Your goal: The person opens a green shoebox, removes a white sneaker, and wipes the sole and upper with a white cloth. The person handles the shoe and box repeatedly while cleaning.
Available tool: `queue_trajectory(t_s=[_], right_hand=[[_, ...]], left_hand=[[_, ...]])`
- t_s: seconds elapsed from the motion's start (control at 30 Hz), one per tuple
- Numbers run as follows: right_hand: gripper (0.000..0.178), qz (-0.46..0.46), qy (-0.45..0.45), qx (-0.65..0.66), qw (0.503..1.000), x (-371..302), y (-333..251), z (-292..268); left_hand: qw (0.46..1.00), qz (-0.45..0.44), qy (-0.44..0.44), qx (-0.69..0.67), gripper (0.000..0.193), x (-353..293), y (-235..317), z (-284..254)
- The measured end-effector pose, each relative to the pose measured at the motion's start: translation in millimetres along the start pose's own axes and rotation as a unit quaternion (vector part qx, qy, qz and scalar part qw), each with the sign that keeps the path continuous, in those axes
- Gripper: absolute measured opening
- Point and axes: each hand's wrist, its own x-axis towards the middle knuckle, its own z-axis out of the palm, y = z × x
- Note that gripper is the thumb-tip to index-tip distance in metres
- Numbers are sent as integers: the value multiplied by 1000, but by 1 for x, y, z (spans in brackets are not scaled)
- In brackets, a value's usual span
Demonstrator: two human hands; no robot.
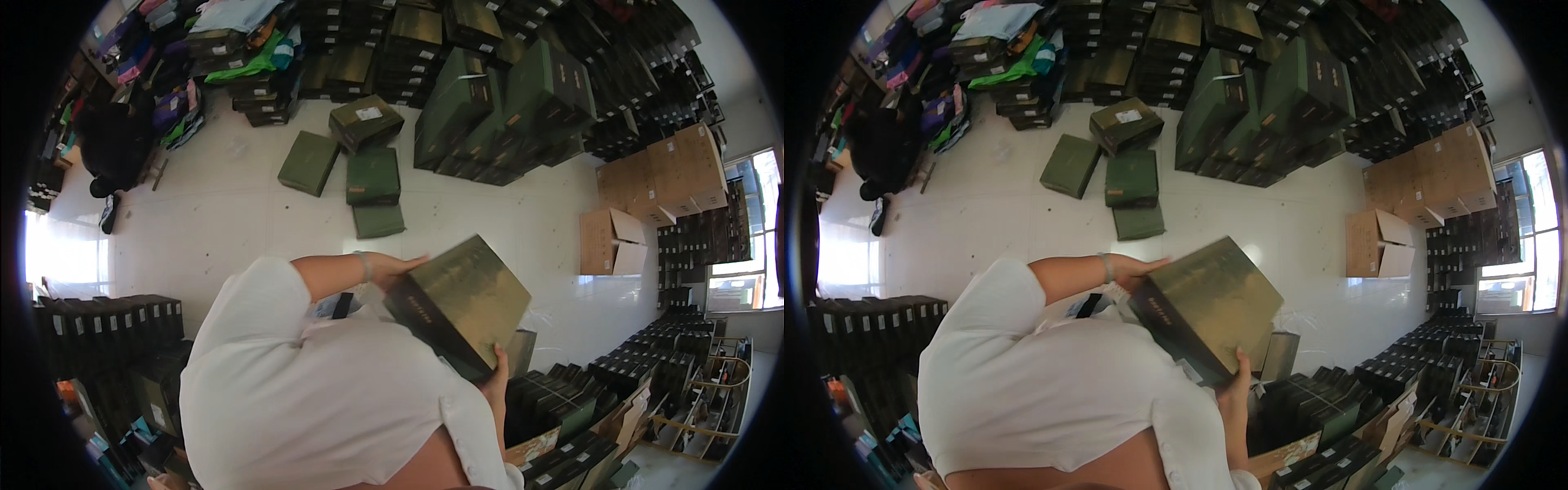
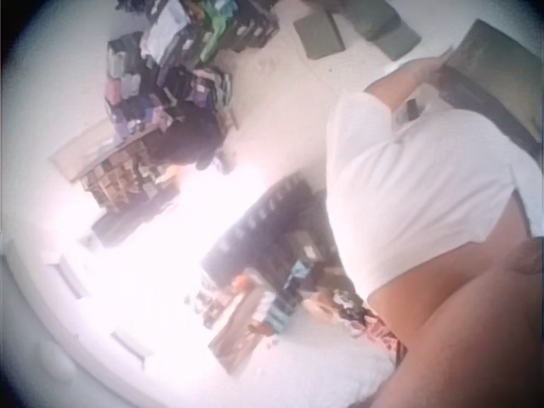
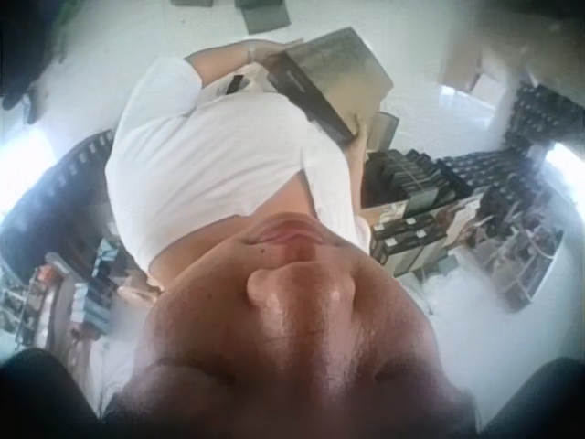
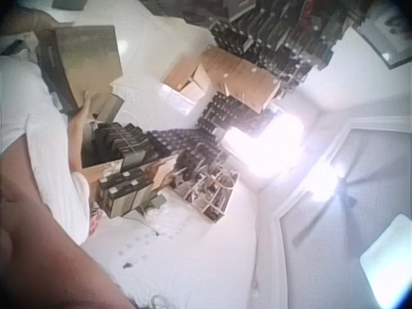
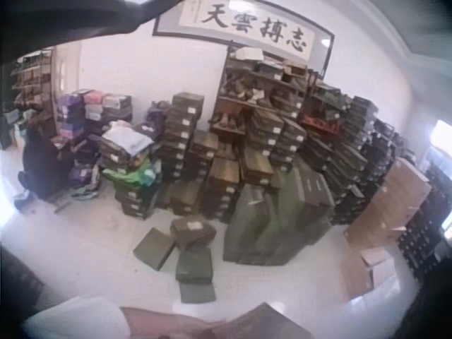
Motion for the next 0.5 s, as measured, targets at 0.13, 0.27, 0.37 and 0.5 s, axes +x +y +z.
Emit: queue_trajectory(t_s=[0.13,0.27,0.37,0.5], right_hand=[[59,-2,-57,-78,995,60,-46,55],[68,-12,-123,-156,980,139,-82,76],[81,10,-214,-216,953,189,-134,96],[88,112,-276,-255,920,245,-218,122]], left_hand=[[992,87,74,-56,97,-35,9,-40],[957,185,188,-121,87,-62,36,-18],[918,244,248,-191,82,-46,52,-16],[832,399,243,-299,79,-1,58,-8]])
